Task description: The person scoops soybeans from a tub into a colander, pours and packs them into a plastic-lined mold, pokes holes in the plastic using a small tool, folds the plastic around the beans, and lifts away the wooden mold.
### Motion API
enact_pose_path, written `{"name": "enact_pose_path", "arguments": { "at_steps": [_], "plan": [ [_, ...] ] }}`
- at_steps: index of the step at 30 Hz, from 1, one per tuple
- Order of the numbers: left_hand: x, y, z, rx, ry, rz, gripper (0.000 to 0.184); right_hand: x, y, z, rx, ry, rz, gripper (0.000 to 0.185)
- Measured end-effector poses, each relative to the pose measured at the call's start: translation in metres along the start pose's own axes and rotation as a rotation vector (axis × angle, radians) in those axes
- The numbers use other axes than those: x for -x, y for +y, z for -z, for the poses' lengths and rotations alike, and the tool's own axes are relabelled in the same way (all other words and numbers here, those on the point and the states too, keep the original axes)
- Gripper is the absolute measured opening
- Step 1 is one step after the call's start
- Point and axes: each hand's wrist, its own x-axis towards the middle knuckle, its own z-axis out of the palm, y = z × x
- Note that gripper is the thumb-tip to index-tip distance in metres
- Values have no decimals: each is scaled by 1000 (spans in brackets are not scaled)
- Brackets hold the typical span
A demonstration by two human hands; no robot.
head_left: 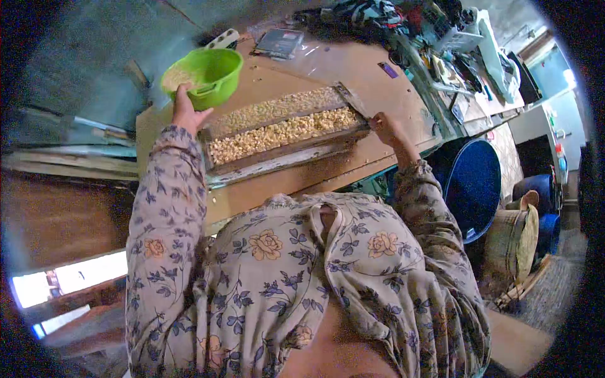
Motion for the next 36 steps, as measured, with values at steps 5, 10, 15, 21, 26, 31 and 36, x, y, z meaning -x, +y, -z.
{"name": "enact_pose_path", "arguments": {
  "at_steps": [5, 10, 15, 21, 26, 31, 36],
  "plan": [
    [-110, 0, 35, -70, -109, -75, 57, 22, -32, 34, -273, -196, -228, 22],
    [-221, -11, 77, -1341, -143, -652, 50, 41, -33, 48, -389, -194, -317, 17],
    [-156, 3, 52, -1807, -84, -774, 52, 63, -42, 62, -749, -243, -230, 14],
    [-115, -4, 19, -1319, 212, -830, 46, 63, -81, 64, -567, -362, -207, 14],
    [64, -82, -21, -1095, -692, -1168, 34, 79, -80, 34, -645, -386, -98, 13],
    [101, -156, -8, -1536, -787, -1548, 24, 102, -94, 25, -742, -386, -178, 12],
    [100, -182, 5, -1507, -670, -1733, 13, 106, -84, -13, -449, -264, 46, 11]
  ]
}}
